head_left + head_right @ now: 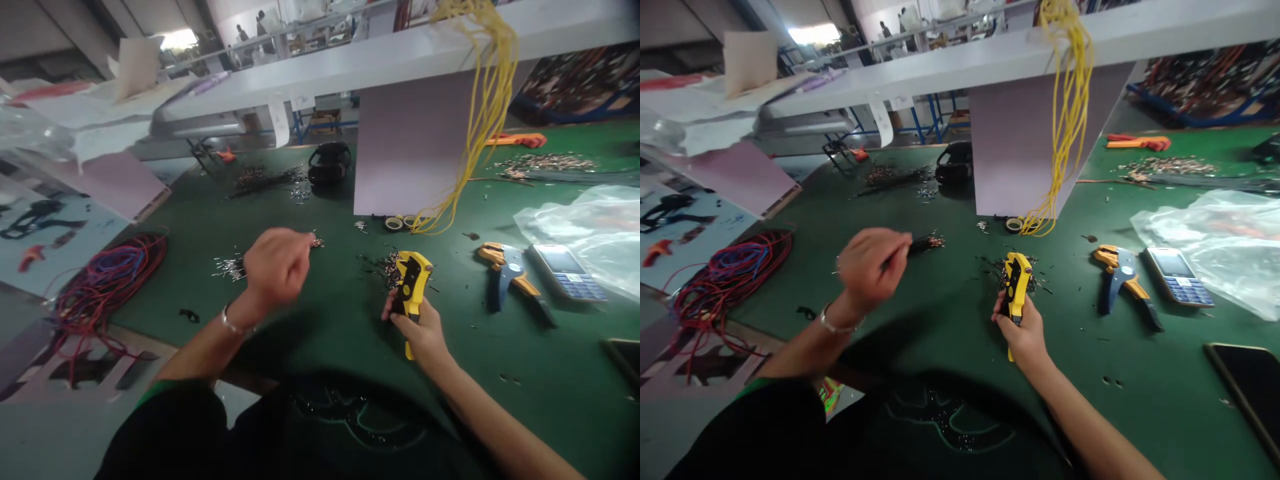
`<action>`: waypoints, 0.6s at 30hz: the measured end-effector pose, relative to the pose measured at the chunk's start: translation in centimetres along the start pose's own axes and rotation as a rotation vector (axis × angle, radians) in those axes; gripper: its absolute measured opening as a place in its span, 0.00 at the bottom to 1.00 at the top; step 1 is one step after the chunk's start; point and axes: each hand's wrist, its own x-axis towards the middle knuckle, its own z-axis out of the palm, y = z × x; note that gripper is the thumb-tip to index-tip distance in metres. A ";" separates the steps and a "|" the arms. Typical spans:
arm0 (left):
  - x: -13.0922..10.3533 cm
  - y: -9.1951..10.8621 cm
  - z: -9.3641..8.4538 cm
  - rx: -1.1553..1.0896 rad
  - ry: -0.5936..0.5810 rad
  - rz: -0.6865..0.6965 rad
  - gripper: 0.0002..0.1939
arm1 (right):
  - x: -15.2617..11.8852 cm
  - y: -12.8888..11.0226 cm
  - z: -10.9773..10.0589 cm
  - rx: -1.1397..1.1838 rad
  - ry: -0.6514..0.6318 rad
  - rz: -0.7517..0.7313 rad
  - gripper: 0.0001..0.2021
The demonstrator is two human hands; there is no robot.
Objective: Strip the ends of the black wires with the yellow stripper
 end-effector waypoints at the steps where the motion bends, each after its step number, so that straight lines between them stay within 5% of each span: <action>1: 1.3 -1.2 0.3 0.184 -0.011 0.026 0.07 | 0.0 0.0 0.0 -0.015 -0.001 -0.007 0.15; 4: 5.6 -5.0 0.4 0.750 -0.098 0.073 0.12 | -0.1 0.2 0.1 -0.044 -0.017 -0.022 0.16; 5: 6.7 -6.2 0.3 0.788 -0.133 0.070 0.12 | -0.1 0.3 0.1 -0.052 -0.019 -0.024 0.16; 10: 8.9 -9.9 1.7 0.827 -0.233 0.089 0.12 | -0.1 0.4 0.2 -0.074 -0.027 -0.046 0.16; 14: 9.5 -10.8 3.6 0.826 -0.259 0.069 0.09 | -0.1 0.4 0.1 -0.080 -0.033 -0.049 0.16; 18: 10.3 -10.9 3.4 0.795 -0.225 0.031 0.10 | 0.0 0.3 0.0 -0.067 -0.043 -0.042 0.16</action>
